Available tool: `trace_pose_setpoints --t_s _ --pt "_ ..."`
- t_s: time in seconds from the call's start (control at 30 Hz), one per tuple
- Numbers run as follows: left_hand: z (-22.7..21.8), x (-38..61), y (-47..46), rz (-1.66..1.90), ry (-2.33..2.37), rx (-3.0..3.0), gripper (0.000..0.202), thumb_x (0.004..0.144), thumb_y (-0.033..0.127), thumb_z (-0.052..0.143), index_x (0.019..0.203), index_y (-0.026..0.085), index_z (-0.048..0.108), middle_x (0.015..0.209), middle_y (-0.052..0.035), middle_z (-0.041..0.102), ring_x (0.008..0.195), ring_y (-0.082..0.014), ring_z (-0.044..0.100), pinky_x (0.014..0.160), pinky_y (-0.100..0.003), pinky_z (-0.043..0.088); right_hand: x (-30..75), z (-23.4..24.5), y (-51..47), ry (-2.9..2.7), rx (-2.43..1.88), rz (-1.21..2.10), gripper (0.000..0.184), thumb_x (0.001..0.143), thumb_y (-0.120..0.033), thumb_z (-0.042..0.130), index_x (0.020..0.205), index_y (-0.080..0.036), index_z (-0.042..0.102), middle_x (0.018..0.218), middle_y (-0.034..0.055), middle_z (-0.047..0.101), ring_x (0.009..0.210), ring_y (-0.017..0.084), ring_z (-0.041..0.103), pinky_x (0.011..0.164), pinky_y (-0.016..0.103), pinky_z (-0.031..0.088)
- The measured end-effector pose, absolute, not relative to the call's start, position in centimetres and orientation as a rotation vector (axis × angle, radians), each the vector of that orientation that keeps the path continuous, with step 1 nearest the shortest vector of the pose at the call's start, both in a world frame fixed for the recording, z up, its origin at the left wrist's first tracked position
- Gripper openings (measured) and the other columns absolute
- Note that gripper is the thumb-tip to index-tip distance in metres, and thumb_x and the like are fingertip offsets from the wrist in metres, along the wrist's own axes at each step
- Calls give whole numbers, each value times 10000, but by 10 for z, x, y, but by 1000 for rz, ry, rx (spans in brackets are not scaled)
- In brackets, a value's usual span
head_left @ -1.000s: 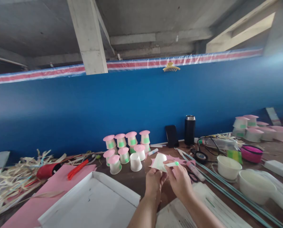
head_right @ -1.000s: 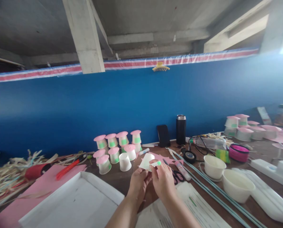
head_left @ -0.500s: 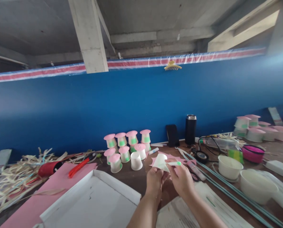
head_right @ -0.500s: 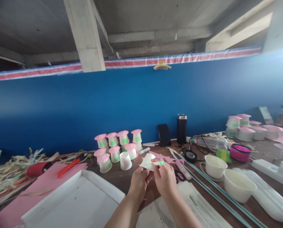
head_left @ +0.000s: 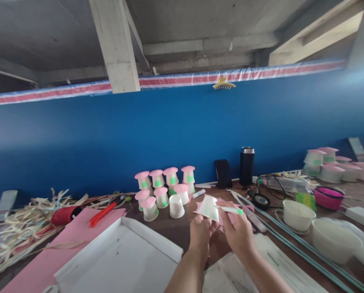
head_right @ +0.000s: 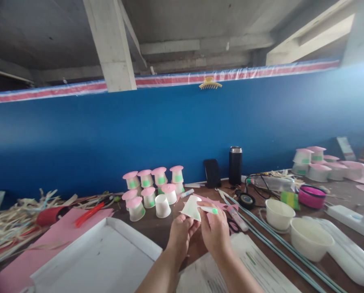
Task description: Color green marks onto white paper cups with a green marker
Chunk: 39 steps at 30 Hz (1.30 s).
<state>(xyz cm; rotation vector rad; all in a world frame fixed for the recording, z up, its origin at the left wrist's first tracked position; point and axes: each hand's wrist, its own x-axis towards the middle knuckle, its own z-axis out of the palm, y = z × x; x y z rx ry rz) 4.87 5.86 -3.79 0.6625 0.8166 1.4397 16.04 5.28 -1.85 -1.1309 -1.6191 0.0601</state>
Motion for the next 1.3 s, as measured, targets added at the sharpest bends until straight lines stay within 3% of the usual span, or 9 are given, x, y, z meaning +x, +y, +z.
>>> trace_pose_setpoints --t_s 0.2,0.5,0.9,1.1,1.3 --pt "-41 48 62 1454 872 624 99 618 132 693 607 179 607 777 -73 670 810 -185 629 849 -331 483 163 -23 59 -1681 -1148 37 262 882 -367 416 957 -208 610 980 70 670 948 219 595 834 362 426" --pt "-38 50 61 1448 853 623 117 621 107 660 720 169 645 781 -68 670 764 -181 640 829 -334 494 161 -23 60 -1755 -1163 107 243 873 -347 424 924 -206 616 952 72 676 921 218 602 816 349 433" --pt "-41 50 64 1445 848 625 111 635 62 592 706 144 616 760 -58 666 793 -184 645 816 -313 505 162 -27 63 -1774 -1211 186 228 865 -369 445 934 -234 615 931 39 684 890 209 621 775 314 457" --pt "-39 49 61 1448 872 636 82 622 78 620 611 142 570 753 -70 658 789 -191 644 804 -318 511 164 -26 65 -1699 -1169 138 227 862 -364 444 928 -225 612 972 47 681 928 200 621 809 308 453" --pt "-37 49 60 1445 877 640 92 609 73 615 678 132 598 760 -73 661 743 -191 645 779 -324 516 163 -26 62 -1748 -1252 180 270 857 -419 449 924 -213 611 873 55 691 847 218 639 729 309 468"
